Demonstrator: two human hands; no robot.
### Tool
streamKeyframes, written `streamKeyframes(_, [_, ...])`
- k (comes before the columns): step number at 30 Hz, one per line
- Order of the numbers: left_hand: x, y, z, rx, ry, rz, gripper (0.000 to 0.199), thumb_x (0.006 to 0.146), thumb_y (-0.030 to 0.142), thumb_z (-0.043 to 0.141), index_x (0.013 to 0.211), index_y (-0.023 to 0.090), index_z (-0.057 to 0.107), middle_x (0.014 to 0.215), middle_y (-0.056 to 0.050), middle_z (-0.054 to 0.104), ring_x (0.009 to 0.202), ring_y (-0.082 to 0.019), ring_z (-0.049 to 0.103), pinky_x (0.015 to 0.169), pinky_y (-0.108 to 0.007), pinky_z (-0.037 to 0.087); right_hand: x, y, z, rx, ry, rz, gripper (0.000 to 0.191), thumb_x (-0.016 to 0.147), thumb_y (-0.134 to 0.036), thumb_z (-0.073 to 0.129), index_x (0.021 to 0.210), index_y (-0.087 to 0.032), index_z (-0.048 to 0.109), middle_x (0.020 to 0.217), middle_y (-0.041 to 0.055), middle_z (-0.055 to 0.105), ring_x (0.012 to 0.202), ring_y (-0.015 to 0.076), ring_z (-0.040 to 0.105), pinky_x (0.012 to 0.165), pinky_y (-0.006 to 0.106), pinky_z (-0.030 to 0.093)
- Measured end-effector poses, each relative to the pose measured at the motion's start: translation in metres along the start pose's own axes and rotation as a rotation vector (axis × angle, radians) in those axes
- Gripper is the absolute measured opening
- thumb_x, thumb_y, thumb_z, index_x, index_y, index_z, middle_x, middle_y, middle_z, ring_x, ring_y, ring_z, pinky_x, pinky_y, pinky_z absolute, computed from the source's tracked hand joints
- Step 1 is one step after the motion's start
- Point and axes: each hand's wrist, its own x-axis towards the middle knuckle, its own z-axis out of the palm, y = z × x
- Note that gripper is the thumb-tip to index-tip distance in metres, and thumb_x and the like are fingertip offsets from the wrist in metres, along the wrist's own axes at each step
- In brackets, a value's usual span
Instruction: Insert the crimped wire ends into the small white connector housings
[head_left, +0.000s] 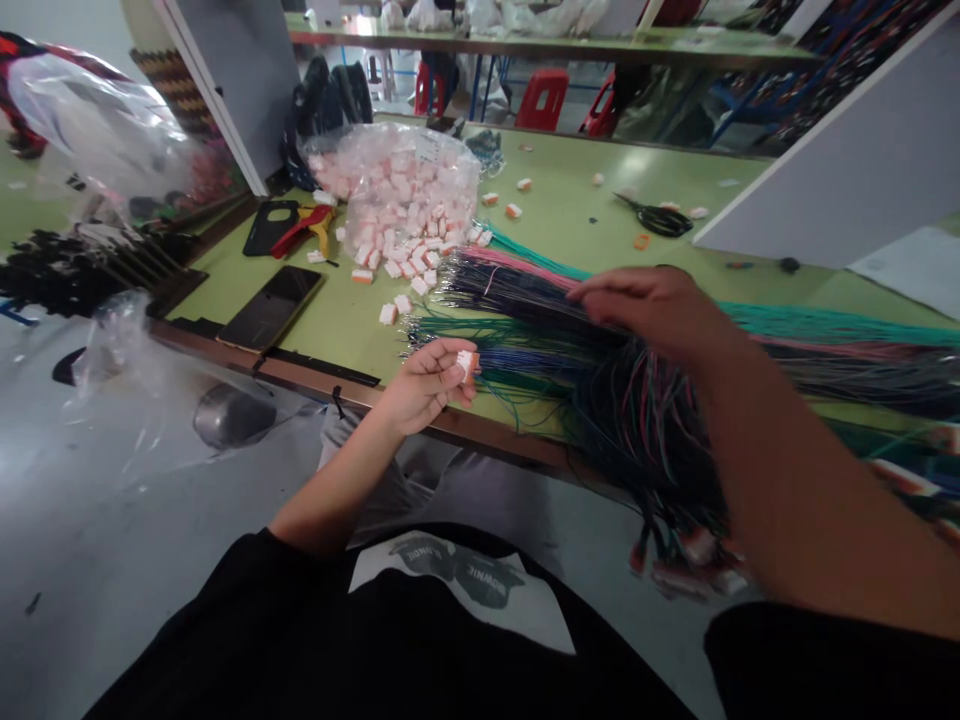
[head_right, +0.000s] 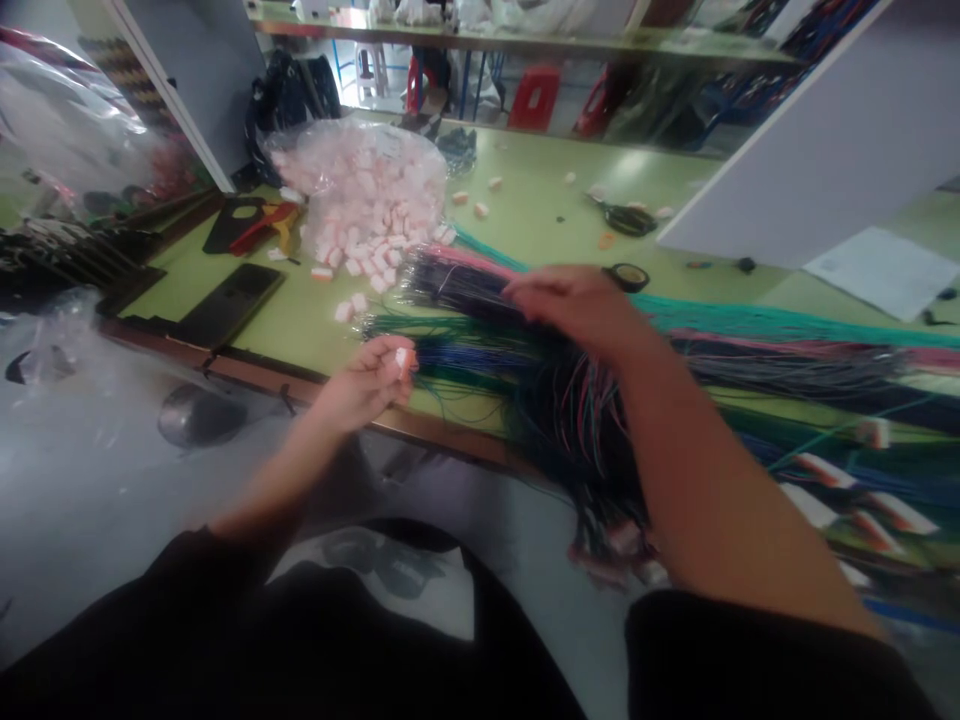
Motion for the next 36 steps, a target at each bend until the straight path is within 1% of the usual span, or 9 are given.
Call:
streamKeyframes(3, [0.0,-0.001,-0.001,-0.003,-0.02,0.009,0.034,0.069,0.018,0.08,0.097,0.015,0.061,0.073,0.002,0.066,0.057,-0.009,0.064,0.052,-0.019,0.054,-0.012,-0.026,0.022,-0.034,-0.263,-0.192,0.023,0.077,-0.037,0.061,0.09,-0.023,0.074,0.077,0.0005,0.07,0.066,0.0134,0.057,0.064,0.028,0.041])
streamKeyframes(5, [-0.001,-0.001,-0.001,0.013,-0.011,-0.003,0.033,0.07,0.018,0.079,0.097,0.015,0.061,0.071,0.002,0.065,0.057,-0.009,0.063,0.052,-0.019,0.053,-0.018,-0.04,0.037,-0.014,-0.313,-0.287,0.024,0.079,-0.037,0.059,0.091,-0.023,0.074,0.079,-0.0001,0.071,0.067,0.0134,0.058,0.063,0.026,0.042])
streamKeyframes(9, [-0.001,-0.001,-0.002,0.026,-0.017,0.002,0.033,0.071,0.019,0.079,0.098,0.015,0.06,0.07,0.003,0.063,0.057,-0.01,0.064,0.052,-0.019,0.052,-0.029,-0.05,0.056,0.078,-0.241,-0.299,0.022,0.079,-0.034,0.057,0.084,-0.02,0.072,0.074,0.0005,0.07,0.063,0.012,0.057,0.059,0.024,0.041])
streamKeyframes(16, [-0.001,0.0,-0.002,0.038,0.009,-0.018,0.029,0.073,0.017,0.076,0.097,0.016,0.06,0.068,0.004,0.063,0.056,-0.009,0.063,0.052,-0.019,0.052,-0.039,-0.049,0.069,0.052,-0.127,-0.257,0.013,0.074,-0.024,0.055,0.07,-0.02,0.066,0.064,-0.0016,0.065,0.056,0.0103,0.053,0.057,0.023,0.038])
streamKeyframes(22, [-0.001,-0.001,-0.001,0.0,-0.034,0.025,0.032,0.071,0.017,0.078,0.097,0.015,0.061,0.068,0.003,0.065,0.056,-0.01,0.065,0.052,-0.019,0.053,-0.042,-0.051,0.074,-0.186,-0.034,-0.228,0.013,0.072,-0.025,0.052,0.063,-0.02,0.058,0.059,-0.001,0.061,0.055,0.0116,0.05,0.055,0.025,0.032])
streamKeyframes(25, [-0.001,-0.001,-0.001,0.006,-0.016,0.018,0.031,0.071,0.018,0.078,0.096,0.015,0.061,0.066,0.004,0.064,0.056,-0.01,0.065,0.051,-0.018,0.053,-0.043,-0.053,0.076,-0.34,-0.029,-0.23,0.012,0.073,-0.025,0.052,0.063,-0.02,0.057,0.059,0.0002,0.06,0.056,0.0132,0.049,0.054,0.026,0.027])
streamKeyframes(29, [-0.001,0.0,0.002,-0.008,0.016,0.003,0.039,0.063,0.025,0.085,0.093,0.015,0.062,0.064,0.004,0.066,0.053,-0.009,0.065,0.05,-0.019,0.053,-0.046,-0.056,0.08,-0.5,0.013,-0.26,0.016,0.076,-0.024,0.049,0.063,-0.02,0.057,0.061,0.0029,0.061,0.059,0.015,0.05,0.053,0.028,0.022])
streamKeyframes(33, [-0.001,-0.001,0.003,-0.014,0.04,0.009,0.044,0.059,0.029,0.088,0.093,0.015,0.063,0.063,0.004,0.067,0.052,-0.009,0.065,0.05,-0.018,0.053,-0.048,-0.057,0.082,-0.583,0.024,-0.289,0.018,0.078,-0.022,0.046,0.063,-0.019,0.057,0.061,0.0038,0.061,0.061,0.0157,0.051,0.054,0.028,0.022])
streamKeyframes(36, [-0.001,-0.003,0.003,-0.008,0.038,0.023,0.043,0.061,0.03,0.087,0.094,0.014,0.063,0.062,0.004,0.066,0.052,-0.009,0.065,0.049,-0.017,0.052,-0.048,-0.058,0.083,-0.591,-0.014,-0.277,0.018,0.077,-0.02,0.047,0.064,-0.019,0.059,0.062,0.0034,0.061,0.062,0.0157,0.051,0.056,0.028,0.024])
